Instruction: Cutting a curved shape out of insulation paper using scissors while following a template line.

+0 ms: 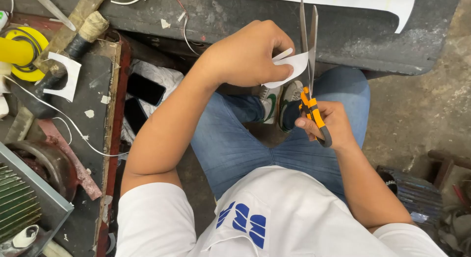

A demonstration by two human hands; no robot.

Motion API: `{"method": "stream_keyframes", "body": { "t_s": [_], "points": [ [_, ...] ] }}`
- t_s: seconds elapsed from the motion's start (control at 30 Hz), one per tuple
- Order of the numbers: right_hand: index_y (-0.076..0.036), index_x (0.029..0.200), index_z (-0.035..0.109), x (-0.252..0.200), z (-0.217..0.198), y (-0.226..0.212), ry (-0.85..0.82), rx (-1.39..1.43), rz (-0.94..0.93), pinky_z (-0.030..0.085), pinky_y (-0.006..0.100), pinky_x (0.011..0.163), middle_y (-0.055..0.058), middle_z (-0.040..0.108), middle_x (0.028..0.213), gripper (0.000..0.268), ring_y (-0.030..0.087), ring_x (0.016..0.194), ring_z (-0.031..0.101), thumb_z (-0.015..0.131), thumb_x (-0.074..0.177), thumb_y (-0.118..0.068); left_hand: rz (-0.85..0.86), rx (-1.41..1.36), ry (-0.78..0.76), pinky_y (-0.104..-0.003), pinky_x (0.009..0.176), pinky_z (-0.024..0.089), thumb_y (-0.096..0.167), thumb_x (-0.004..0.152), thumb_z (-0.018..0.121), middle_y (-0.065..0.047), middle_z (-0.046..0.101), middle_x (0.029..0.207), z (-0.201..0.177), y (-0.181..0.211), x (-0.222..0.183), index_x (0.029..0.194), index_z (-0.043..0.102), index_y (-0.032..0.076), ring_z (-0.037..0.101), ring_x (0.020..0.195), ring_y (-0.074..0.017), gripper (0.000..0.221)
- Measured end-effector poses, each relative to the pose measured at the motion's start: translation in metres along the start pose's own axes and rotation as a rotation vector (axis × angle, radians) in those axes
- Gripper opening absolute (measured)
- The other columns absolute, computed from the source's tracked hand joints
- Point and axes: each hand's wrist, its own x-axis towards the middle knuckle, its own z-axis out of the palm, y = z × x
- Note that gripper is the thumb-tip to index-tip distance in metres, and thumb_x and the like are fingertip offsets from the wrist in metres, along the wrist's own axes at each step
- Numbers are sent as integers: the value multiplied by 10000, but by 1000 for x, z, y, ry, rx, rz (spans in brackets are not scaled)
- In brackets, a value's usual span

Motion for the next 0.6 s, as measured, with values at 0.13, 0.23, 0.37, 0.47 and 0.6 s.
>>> {"method": "stream_keyframes", "body": {
  "t_s": [0.13,0.23,0.37,0.47,0.6],
  "points": [
    [-45,649,573,0,3,0,31,53,18,386,213,345,36,490,458,348,116,347,474,792,806,-265,37,19,1,-308,517,332,175,830,653,33,441,534,0,-2,-1,632,576,143,375,530,-112,214],
    [-55,665,610,3,0,8,59,56,60,386,217,378,49,542,469,288,109,378,514,806,806,-211,125,49,16,-316,538,331,185,852,667,29,454,569,1,-12,-1,668,571,141,378,558,-119,213],
    [-45,684,604,7,-6,25,50,15,131,424,241,430,73,594,515,274,137,415,553,786,823,-194,186,1,97,-295,579,341,142,903,656,46,493,665,4,-33,-17,820,612,131,418,625,-101,95],
    [-6,764,586,12,0,47,66,41,260,437,297,384,137,593,591,332,216,423,572,776,835,-269,236,-213,295,-260,682,372,55,943,630,31,492,802,-1,-64,-36,914,525,109,446,738,-93,121],
    [0,689,579,8,11,65,28,60,317,435,299,398,142,589,577,306,225,415,555,773,844,-180,86,-335,714,-281,648,474,34,920,615,-52,568,961,-5,-148,-46,1100,516,115,563,757,-148,221]
  ]
}}
